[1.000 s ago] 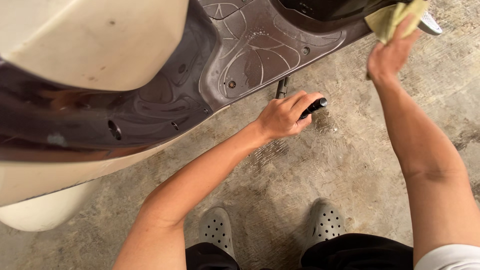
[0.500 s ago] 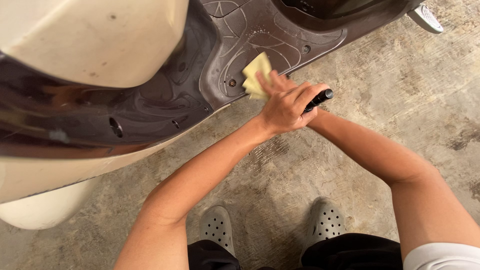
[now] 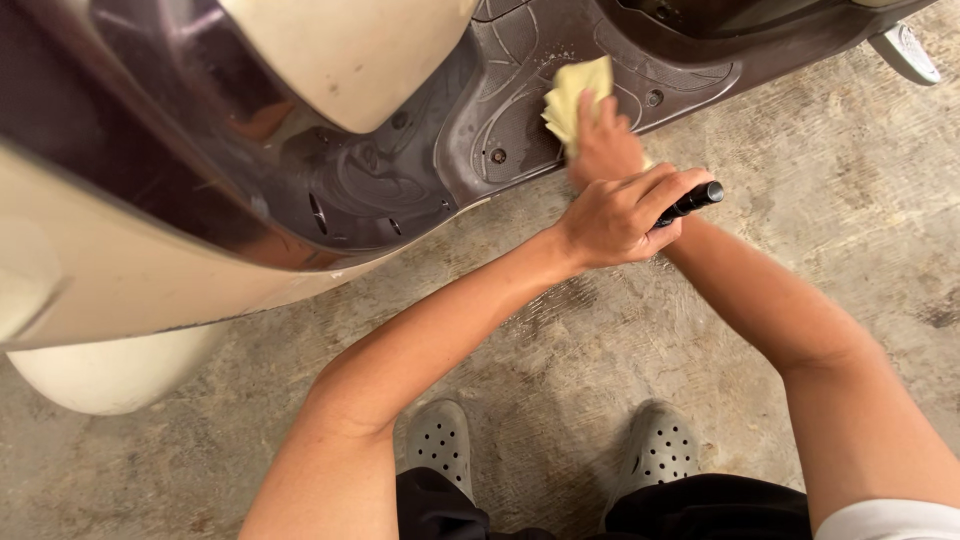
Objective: The person cleans the lower body panels and floorboard of a scooter using a spray bottle and a yellow cloth. They repeatedly spray the surface and wipe it down, moving from the side panel to the footrest area.
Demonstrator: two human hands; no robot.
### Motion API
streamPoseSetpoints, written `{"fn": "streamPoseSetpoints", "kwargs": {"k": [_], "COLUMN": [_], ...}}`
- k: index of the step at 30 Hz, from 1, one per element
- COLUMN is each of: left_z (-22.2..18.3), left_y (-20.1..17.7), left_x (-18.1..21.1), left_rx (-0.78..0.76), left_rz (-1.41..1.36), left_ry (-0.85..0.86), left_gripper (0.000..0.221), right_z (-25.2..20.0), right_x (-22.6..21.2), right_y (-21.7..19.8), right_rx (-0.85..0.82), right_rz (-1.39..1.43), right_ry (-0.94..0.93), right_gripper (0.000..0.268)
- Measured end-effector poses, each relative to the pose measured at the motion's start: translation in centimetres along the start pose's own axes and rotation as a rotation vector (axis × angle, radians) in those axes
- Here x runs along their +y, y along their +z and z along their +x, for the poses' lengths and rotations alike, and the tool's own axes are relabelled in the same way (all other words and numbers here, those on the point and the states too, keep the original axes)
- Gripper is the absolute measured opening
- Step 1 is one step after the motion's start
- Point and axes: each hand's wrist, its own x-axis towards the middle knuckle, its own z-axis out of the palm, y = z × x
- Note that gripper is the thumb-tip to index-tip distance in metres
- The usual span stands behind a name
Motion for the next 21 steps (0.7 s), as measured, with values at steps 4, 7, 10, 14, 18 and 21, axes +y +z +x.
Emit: {"fn": "streamPoseSetpoints", "kwargs": {"k": [4,7,10,14,18,21], "left_z": [-0.3,-0.6,0.4,1.9,2.8,4.3], "left_y": [0.9,0.5,0.8,0.7,-0.3,-0.2], "left_x": [-0.5,-0.2,-0.9,-0.3,2.5,3.9], "left_rx": [-0.038,-0.027,0.034,0.105,0.054,0.063], "left_rz": [-0.01,0.003,0.01,0.036,-0.007,-0.107], "left_ry": [-0.006,-0.01,0.057,0.186,0.171,0.164], "left_gripper": [0.055,0.056,0.054,0.058,0.07,0.077], "right_z": [-2.2,-2.9,-3.1,-0.8,4.4,6.1], "right_x": [-3.8,-3.6,1.2,5.7,5.6,2.7], "right_y": [1.0,0.5,0.0,0.5,0.8,1.1], "right_rx": [-0.012,0.166,0.263,0.046,0.117,0.021], "right_rz": [-0.007,0.047,0.224,0.041,-0.055,-0.046], "right_ry": [-0.295,-0.554,-0.765,-0.43,0.043,0.111], "right_gripper": [0.064,0.062,0.054,0.061,0.068,0.075]}}
